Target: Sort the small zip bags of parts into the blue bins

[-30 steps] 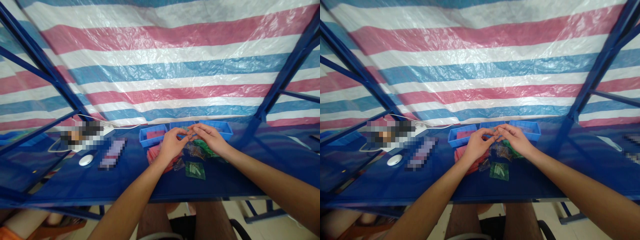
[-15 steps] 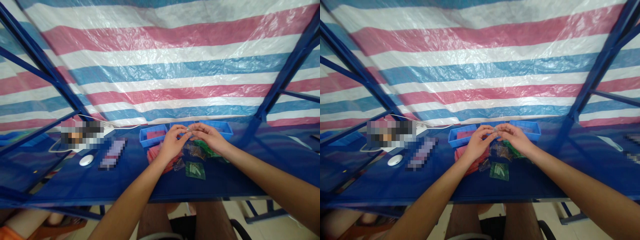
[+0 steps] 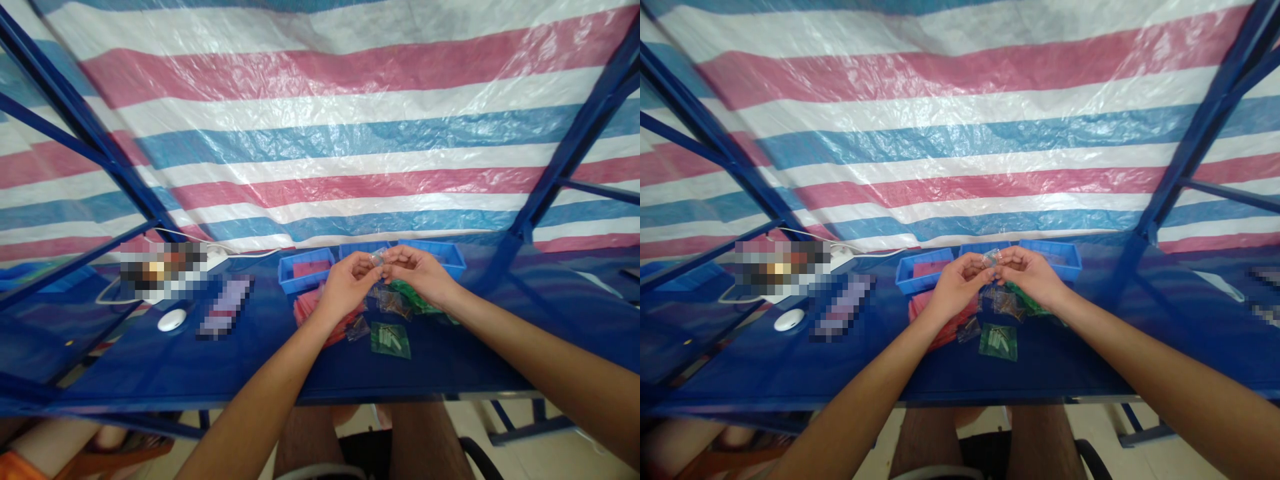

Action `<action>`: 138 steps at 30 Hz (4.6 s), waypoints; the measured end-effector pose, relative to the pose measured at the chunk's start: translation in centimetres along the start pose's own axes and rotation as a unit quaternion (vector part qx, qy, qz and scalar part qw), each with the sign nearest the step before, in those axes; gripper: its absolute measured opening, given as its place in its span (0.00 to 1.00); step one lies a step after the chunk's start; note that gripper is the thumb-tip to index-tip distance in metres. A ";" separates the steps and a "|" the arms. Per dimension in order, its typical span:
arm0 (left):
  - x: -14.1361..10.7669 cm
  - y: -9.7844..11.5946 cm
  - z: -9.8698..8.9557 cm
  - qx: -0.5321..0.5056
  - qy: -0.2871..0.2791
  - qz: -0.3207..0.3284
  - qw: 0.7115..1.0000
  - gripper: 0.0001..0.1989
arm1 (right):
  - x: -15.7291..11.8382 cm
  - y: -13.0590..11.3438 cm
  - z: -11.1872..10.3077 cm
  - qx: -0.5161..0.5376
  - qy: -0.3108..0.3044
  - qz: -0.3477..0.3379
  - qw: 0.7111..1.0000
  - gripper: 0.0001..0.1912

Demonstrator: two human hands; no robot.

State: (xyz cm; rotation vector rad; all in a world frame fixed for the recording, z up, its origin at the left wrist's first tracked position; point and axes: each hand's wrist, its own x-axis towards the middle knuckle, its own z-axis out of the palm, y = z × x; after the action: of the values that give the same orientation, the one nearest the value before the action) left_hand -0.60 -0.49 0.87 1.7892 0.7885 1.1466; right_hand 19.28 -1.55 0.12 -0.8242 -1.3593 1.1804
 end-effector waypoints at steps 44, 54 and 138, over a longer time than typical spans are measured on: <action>0.4 -0.2 -0.1 -0.073 -0.004 -0.027 0.997 0.16 | 0.2 0.1 -0.4 -0.063 0.008 -0.027 0.998 0.22; -0.2 1.0 -0.1 0.093 0.018 0.042 0.995 0.13 | 0.2 -0.3 -0.6 -0.050 0.045 -0.029 0.997 0.19; -0.8 -0.7 -1.1 0.418 -0.167 0.121 0.885 0.16 | -0.2 -2.3 -1.3 -0.424 0.030 -0.216 0.879 0.20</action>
State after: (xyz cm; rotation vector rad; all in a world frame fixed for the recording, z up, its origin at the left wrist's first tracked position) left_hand -1.94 -0.51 0.14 2.7764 0.9388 0.6169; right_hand 20.95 -2.03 2.10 -1.0571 -1.9061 0.1628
